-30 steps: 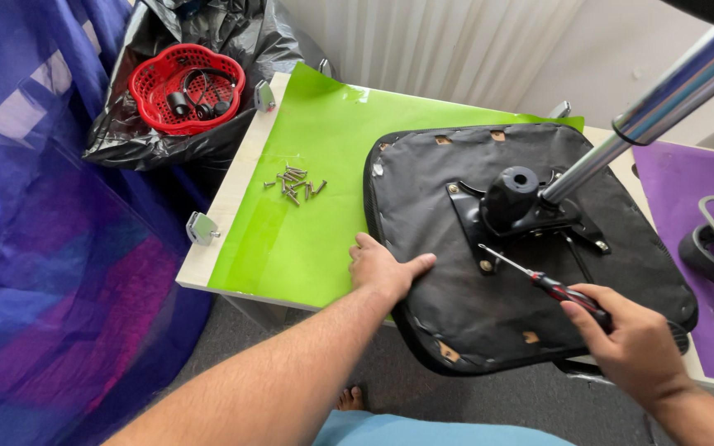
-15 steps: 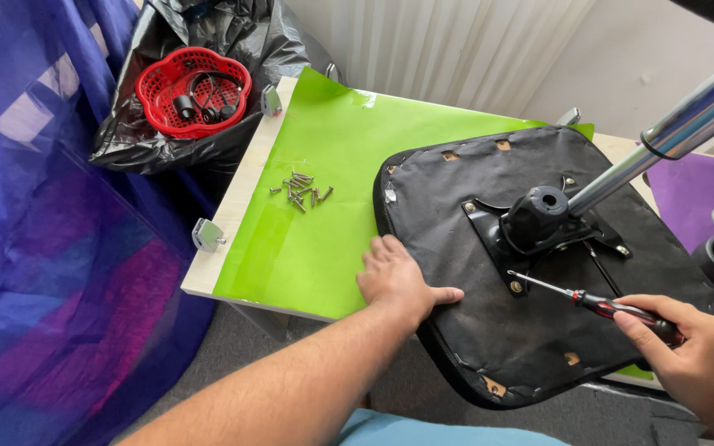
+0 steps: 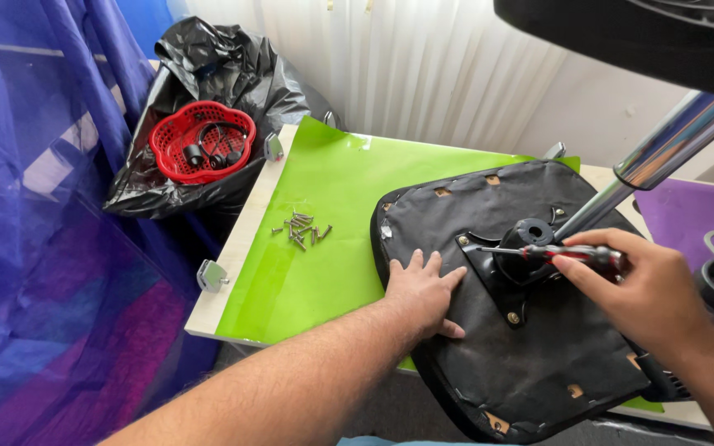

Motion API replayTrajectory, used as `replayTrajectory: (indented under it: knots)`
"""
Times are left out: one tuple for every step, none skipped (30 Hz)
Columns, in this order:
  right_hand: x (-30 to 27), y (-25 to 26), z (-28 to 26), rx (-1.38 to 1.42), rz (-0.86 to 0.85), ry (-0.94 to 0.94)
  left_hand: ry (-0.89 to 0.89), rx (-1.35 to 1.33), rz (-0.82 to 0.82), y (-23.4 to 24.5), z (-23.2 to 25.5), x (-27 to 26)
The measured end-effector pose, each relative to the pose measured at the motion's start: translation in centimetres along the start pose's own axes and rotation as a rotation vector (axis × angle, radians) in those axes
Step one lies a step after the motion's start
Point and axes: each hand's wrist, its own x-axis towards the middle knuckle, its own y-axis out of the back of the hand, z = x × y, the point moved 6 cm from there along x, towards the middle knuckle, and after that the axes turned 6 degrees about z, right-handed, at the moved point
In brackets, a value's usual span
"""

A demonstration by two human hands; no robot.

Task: The person attaches a chair base to an overturned chair seat using a screwdriver and multiple screws. They insert and tighten each screw sequentially while stabilizing the seat with the other hand.

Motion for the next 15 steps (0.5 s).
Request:
replayTrajectory:
  knots:
    - [0.5,-0.2,-0.7,0.002,0.002,0.011,-0.002,0.028,-0.021,0.3,0.2,0.2]
    - [0.9,-0.4,-1.0,-0.009,0.003,-0.007,-0.011,0.045,-0.036,0.5,0.3,0.4]
    - [1.3,-0.8,-1.3,-0.020,0.003,-0.025,-0.021,0.062,-0.051,0.7,0.3,0.6]
    - [1.5,-1.0,-1.5,-0.033,0.007,-0.049,-0.037,0.080,-0.068,0.9,0.3,0.7]
    - [1.8,-1.1,-1.8,-0.018,0.010,-0.039,-0.046,0.090,-0.069,1.1,0.4,0.7]
    - [2.1,-1.3,-2.0,-0.003,0.013,-0.029,-0.056,0.102,-0.071,1.2,0.4,0.8]
    - [2.4,-1.3,-2.1,0.012,0.017,-0.018,-0.065,0.113,-0.072,1.4,0.4,0.9]
    - [2.6,-1.3,-2.1,0.020,0.026,-0.012,-0.072,0.095,-0.060,1.5,0.2,0.9]
    - [2.9,-1.3,-2.2,0.028,0.036,-0.005,-0.079,0.077,-0.048,1.6,-0.1,0.8]
    - [3.2,-1.2,-2.1,0.035,0.041,0.000,-0.083,0.055,-0.039,1.5,-0.2,0.7]
    - [3.6,-1.0,-2.0,0.016,0.046,0.006,-0.068,0.050,-0.023,1.6,-0.3,0.8]
    - [3.9,-0.8,-1.9,-0.002,0.046,0.009,-0.052,0.043,-0.010,1.7,-0.6,1.0]
    - [4.2,-0.7,-1.7,-0.021,0.047,0.012,-0.036,0.037,0.002,1.7,-0.7,1.2]
    - [4.5,-0.6,-1.6,-0.029,0.053,0.024,-0.040,0.049,-0.006,1.6,-0.7,1.4]
    - [4.8,-0.4,-1.5,-0.036,0.060,0.036,-0.044,0.062,-0.014,1.5,-0.6,1.7]
